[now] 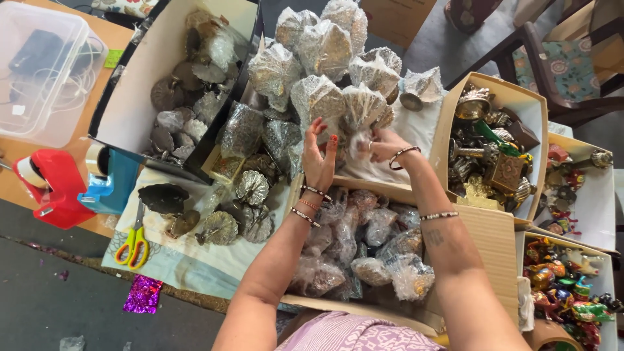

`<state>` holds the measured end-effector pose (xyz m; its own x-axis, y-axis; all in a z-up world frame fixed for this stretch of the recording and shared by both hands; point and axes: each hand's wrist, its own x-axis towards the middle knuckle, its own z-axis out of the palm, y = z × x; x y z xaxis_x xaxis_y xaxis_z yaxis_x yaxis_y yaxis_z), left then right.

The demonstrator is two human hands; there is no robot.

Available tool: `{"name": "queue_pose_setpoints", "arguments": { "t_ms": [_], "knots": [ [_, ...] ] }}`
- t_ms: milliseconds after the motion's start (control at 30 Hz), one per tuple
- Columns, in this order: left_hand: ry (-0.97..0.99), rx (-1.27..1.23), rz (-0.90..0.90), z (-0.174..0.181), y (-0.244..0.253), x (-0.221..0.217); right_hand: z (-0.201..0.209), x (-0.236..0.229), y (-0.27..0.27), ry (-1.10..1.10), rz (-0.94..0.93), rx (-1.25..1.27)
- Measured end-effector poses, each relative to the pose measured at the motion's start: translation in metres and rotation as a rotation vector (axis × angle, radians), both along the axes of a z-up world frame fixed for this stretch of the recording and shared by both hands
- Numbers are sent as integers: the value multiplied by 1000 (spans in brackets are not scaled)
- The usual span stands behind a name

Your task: Packing various figurines and wrapped items into a cardboard box.

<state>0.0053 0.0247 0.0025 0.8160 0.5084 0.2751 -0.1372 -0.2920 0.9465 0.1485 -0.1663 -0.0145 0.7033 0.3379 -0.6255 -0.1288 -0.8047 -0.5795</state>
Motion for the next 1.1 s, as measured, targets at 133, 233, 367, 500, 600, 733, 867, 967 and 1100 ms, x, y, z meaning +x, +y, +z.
{"name": "queue_pose_setpoints", "arguments": {
  "t_ms": [133, 233, 367, 500, 600, 733, 867, 967, 1100],
  "knots": [
    [-196, -37, -93, 1, 0, 2, 63, -45, 23, -198, -7, -81],
    [-244, 77, -129, 1, -1, 5, 23, -35, 17, 75, -31, 745],
    [74, -5, -209, -16, -7, 9, -21, -27, 21, 4, -132, 604],
    [5, 211, -98, -18, -7, 10, -66, -21, 26, 115, -229, 499],
    [-29, 10, -51, -10, -4, 10, -96, -16, 22, -56, -46, 438],
    [5, -74, 54, -2, -2, 9, -91, -22, 35, -232, 127, 414],
    [39, -15, 33, 3, -1, 6, -81, -26, 38, -426, 183, 249],
    [30, 43, 24, -2, -1, 6, -86, -25, 35, -496, 207, 254],
    [-28, 217, 49, -11, -1, 9, -62, -32, 34, -492, 178, 267]
  ]
}}
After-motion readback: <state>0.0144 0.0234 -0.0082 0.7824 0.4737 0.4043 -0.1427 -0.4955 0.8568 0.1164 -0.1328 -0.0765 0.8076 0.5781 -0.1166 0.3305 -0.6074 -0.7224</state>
